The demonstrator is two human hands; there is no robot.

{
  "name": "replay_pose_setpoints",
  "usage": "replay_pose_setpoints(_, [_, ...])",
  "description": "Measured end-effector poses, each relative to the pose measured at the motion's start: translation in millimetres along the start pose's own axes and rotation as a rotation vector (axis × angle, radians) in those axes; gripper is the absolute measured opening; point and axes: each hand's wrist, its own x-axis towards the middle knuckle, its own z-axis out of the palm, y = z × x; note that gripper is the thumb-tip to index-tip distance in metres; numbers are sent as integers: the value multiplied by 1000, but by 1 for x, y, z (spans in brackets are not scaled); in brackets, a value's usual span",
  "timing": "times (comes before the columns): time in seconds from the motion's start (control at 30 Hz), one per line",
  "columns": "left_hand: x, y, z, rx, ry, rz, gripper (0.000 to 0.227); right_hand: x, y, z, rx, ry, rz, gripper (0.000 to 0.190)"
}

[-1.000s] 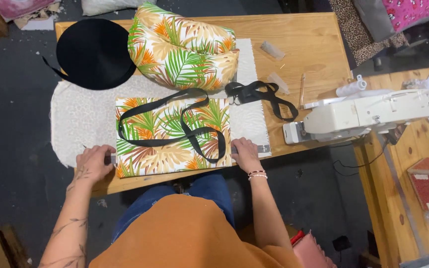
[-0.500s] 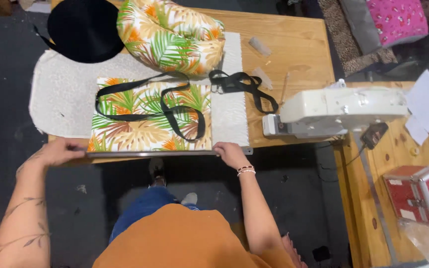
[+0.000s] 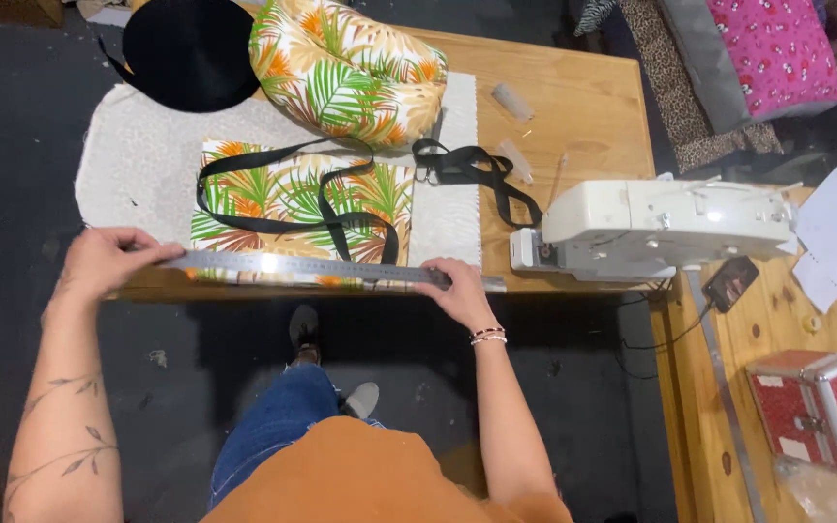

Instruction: The person prepares and attaches black straps to a tropical-patterned fabric bag. They fold the strap ends, pin them, and position the straps on the bag, using a ruler to measure and align the placement before sewing.

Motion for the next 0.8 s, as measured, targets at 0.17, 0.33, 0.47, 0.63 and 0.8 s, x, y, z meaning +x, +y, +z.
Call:
replay_pose_setpoints(0.17, [49, -5, -48, 116, 152, 111, 35, 64, -26, 13, -10, 109, -139, 35])
replay_pose_setpoints(0.33, [132, -98, -100, 214, 359, 191, 47, 142, -104, 42, 68, 85, -193, 40])
replay_pose_setpoints(0.47, [210, -197, -118, 235, 552, 284, 73, 209, -155, 102, 49, 144, -363, 35])
replay_pose_setpoints(0.63, [230, -226, -125, 140, 851, -18, 51, 283, -206, 170, 126, 78, -430, 35])
replay_pose_setpoints(0.8, [279, -237, -113, -1357, 995, -38, 72, 345, -214, 218, 54, 76, -493, 32])
